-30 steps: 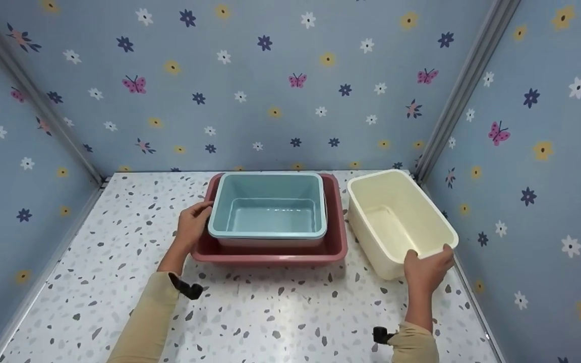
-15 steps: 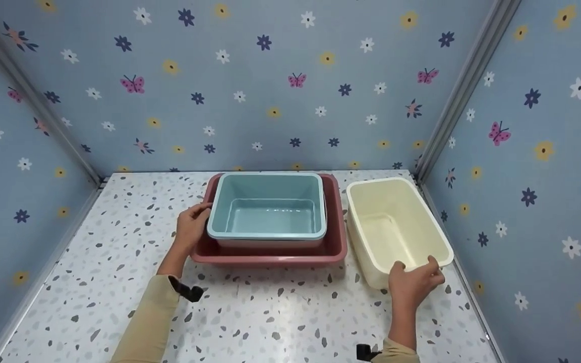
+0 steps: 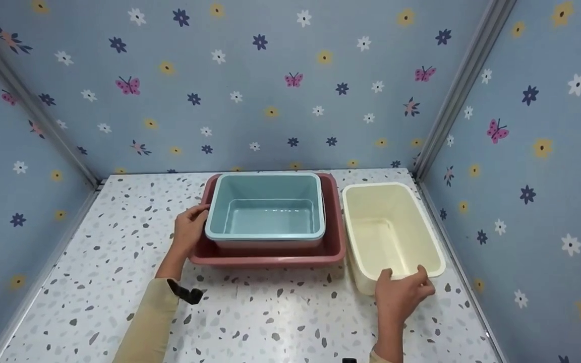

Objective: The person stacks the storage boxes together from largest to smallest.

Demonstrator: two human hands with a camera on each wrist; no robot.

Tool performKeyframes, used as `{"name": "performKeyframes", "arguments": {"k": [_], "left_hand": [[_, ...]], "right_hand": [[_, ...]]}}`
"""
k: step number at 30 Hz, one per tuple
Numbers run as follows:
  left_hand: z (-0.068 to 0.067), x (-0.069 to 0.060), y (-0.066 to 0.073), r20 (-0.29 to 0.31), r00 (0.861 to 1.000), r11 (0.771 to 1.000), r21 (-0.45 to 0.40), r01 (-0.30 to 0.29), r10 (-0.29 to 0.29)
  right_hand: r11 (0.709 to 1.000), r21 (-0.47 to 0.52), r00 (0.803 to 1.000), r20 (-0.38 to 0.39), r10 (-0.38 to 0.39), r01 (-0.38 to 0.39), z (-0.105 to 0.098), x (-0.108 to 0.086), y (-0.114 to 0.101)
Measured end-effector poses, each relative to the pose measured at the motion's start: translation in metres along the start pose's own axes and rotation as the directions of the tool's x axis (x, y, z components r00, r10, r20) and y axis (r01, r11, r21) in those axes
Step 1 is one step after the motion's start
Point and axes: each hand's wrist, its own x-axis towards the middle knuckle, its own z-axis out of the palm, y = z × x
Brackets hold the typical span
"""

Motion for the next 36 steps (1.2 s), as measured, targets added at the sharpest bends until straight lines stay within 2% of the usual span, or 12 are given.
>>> {"name": "performKeyframes", "arguments": {"k": [8,13,17,20,22,25,29,32,34,36], "left_hand": [[-0.004,0.0,0.0,0.008,1.0,1.0,0.004,0.029,-0.029],[-0.006,0.005,0.009,0.019,0.998,0.998,-0.023,0.064,-0.064],[-0.006,0.006,0.032,0.08,0.995,0.998,0.029,0.053,-0.055],[-0.005,0.004,0.058,0.15,0.988,0.994,0.11,0.024,-0.04],[-0.004,0.003,0.077,0.21,0.978,0.986,0.165,-0.013,-0.023],[0.004,0.002,0.107,0.327,0.945,0.973,0.205,-0.102,0.03],[0.031,-0.004,0.143,0.477,0.874,0.958,0.196,-0.209,0.093],[0.062,-0.01,0.168,0.567,0.817,0.935,0.22,-0.276,0.108],[0.088,-0.014,0.182,0.618,0.778,0.906,0.26,-0.333,0.108],[0.116,-0.019,0.195,0.658,0.747,0.873,0.305,-0.38,0.095]], "right_hand": [[0.999,-0.031,1.0,0.009,-0.01,0.01,0.001,-0.013,0.0],[0.999,-0.037,0.999,0.044,0.011,-0.01,-0.003,-0.017,-0.001],[0.999,-0.037,0.999,0.049,0.015,-0.014,-0.006,-0.019,0.001],[0.998,-0.052,0.999,0.047,0.022,-0.02,-0.01,-0.02,0.005],[0.998,-0.057,0.999,0.042,0.028,-0.026,-0.012,-0.021,0.007],[0.997,-0.061,0.998,0.039,0.041,-0.039,-0.013,-0.022,0.007],[0.996,-0.067,0.997,0.035,0.062,-0.059,-0.014,-0.026,0.008],[0.995,-0.068,0.997,0.017,0.069,-0.068,-0.013,-0.029,0.009],[0.996,-0.057,0.998,0.006,0.068,-0.068,-0.012,-0.031,0.01],[0.997,-0.04,0.998,-0.004,0.059,-0.059,-0.012,-0.032,0.01]]}}
